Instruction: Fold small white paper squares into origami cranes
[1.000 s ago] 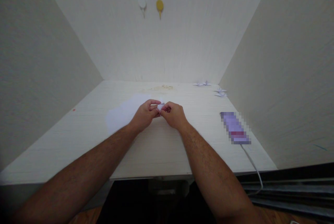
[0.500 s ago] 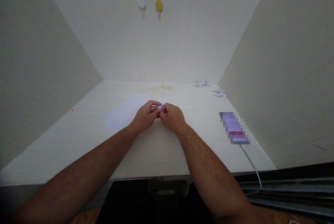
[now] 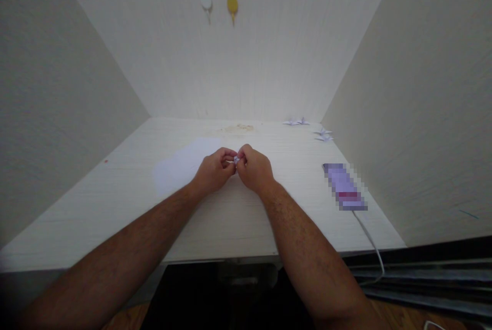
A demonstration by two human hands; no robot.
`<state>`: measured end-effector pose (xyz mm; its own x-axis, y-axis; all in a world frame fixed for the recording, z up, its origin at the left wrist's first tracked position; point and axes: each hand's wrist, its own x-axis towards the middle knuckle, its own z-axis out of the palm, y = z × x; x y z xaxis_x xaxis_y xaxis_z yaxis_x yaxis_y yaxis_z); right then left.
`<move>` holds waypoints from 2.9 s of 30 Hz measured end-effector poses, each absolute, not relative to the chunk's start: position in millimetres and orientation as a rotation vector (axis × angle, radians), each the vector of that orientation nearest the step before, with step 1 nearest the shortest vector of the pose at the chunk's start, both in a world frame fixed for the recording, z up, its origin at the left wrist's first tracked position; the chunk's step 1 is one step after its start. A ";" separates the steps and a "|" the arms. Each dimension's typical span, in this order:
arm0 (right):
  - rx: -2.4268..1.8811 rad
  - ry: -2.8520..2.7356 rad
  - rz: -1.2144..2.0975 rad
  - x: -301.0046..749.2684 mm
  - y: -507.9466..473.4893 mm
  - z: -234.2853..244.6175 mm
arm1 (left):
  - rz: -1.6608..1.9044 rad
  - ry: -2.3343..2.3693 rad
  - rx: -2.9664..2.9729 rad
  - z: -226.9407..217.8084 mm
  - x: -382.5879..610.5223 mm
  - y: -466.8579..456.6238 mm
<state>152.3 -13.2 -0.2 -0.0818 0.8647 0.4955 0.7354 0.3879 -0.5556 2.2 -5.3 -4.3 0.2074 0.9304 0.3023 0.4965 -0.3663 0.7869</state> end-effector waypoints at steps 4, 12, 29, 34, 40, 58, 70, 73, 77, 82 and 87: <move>-1.279 -1.828 0.215 153.1 -11.9 -0.1 | 1.089 1.296 1.964 -3.6 3.0 -5.5; -1.297 -1.770 0.278 153.8 -12.4 0.2 | 1.065 1.268 1.853 -4.4 3.6 -5.8; -1.609 -1.781 0.044 148.1 -17.3 2.3 | 1.133 1.499 2.148 -3.3 6.2 -5.8; -1.579 -1.770 0.051 149.6 -17.3 2.3 | 1.128 1.500 2.187 -2.5 4.6 -5.3; -1.516 -1.825 0.033 151.7 -13.7 -3.4 | 1.121 1.426 2.159 -5.2 7.7 -7.1; -1.086 -1.637 0.479 153.5 -2.3 -14.6 | 1.162 1.117 1.483 -5.6 7.5 0.1; -1.299 -1.603 0.143 147.6 -13.0 -6.7 | 1.248 1.299 1.940 -0.1 22.8 -18.5; -1.214 -1.634 0.136 149.6 -12.4 -5.7 | 1.281 1.280 1.911 -2.6 20.1 -15.4; -1.077 -1.789 0.225 156.9 -11.2 -1.0 | 1.279 1.169 1.752 -4.5 10.9 -8.5; -1.022 -1.851 0.248 163.0 -10.1 2.3 | 1.200 0.984 1.461 -2.3 4.9 -2.8; -1.073 -1.812 0.274 165.5 -10.5 0.7 | 1.229 0.964 1.343 1.3 5.9 -3.8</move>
